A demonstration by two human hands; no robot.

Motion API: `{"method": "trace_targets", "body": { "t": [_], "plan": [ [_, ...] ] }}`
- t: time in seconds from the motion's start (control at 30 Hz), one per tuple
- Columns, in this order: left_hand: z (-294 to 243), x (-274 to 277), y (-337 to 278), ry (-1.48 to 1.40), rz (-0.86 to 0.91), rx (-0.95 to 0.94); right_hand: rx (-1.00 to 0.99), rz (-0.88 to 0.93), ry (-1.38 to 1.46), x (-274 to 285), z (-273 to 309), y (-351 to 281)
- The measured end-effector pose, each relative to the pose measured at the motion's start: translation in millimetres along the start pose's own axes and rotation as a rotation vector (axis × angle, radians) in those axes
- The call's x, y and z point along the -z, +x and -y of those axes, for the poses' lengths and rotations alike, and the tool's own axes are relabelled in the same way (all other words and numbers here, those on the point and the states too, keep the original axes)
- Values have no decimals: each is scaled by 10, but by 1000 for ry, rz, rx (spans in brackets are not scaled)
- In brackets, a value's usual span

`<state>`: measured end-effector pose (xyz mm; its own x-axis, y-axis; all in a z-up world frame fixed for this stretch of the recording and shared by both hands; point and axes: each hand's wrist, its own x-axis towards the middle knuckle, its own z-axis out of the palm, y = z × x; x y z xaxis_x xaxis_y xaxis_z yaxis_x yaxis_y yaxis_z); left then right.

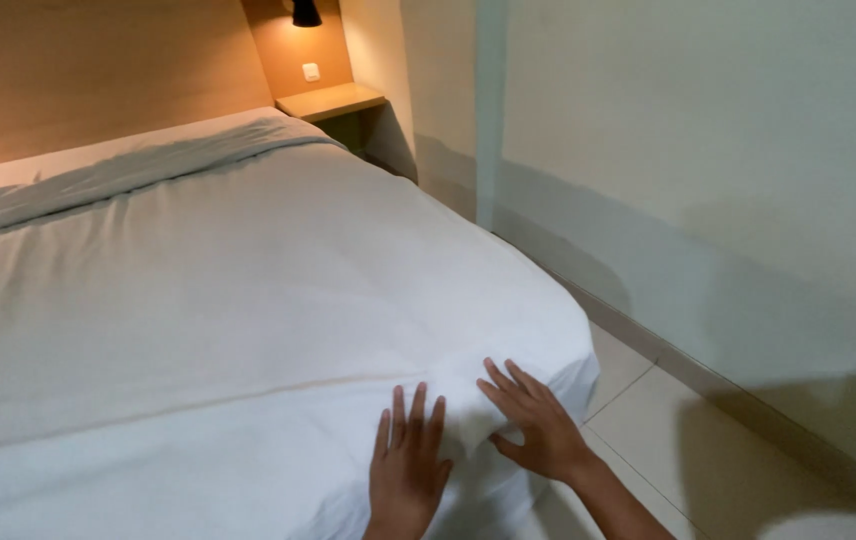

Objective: The person smooths and tucks a white bedsheet over a mattress in a bedroom. They pull the sheet taut across the surface and tuck the edges under the mattress at the corners and sides.

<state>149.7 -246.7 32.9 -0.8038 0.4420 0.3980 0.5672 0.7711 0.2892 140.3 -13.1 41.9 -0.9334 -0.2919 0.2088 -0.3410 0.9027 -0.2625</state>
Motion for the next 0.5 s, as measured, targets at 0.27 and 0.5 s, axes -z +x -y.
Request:
{"method": "trace_targets", "body": {
  "t": [0.27, 0.5],
  "plan": [
    [706, 154, -672, 141, -132, 101, 290, -76, -17, -452, 1073, 128],
    [796, 10, -698, 37, -327, -16, 145, -197, 172, -578, 1116, 145]
  ]
}}
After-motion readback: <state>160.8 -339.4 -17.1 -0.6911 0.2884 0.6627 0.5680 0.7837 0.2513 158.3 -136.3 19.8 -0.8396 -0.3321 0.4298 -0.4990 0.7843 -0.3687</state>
